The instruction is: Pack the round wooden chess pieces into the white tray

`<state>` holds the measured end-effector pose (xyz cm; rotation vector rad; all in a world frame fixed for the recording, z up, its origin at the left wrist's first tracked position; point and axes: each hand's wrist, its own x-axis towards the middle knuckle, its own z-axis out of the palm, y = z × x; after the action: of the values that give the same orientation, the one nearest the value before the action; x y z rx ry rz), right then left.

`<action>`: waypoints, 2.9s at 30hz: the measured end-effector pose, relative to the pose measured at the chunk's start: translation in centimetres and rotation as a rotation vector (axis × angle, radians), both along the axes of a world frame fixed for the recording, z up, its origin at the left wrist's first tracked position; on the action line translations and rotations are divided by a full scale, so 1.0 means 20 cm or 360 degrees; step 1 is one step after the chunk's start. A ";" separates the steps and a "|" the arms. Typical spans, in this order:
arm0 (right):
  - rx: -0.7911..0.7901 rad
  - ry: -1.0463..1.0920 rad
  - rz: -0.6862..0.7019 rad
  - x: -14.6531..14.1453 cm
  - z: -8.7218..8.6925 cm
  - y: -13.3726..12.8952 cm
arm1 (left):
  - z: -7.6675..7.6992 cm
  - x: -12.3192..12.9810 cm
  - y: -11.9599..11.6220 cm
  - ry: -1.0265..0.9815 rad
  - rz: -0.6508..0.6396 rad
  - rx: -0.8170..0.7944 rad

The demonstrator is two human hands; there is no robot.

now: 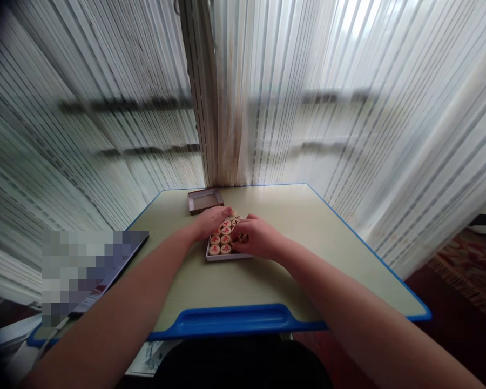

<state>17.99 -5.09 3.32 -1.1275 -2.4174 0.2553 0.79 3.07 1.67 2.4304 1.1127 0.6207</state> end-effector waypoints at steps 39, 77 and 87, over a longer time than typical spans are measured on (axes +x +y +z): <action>0.0039 0.0035 -0.0180 -0.01 0.00 0.00 | -0.02 -0.02 0.03 0.0031 0.0044 -0.0156; 0.0141 0.0164 -0.0662 0.03 0.02 0.05 | -0.03 0.00 0.05 0.0198 -0.0128 -0.0110; 0.0190 0.0160 -0.0647 0.04 0.02 0.06 | -0.02 0.02 0.03 0.0209 -0.0023 0.0010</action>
<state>18.84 -3.92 3.70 -1.4758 -2.0307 0.0343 1.25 3.70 1.30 2.5128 1.1438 0.4664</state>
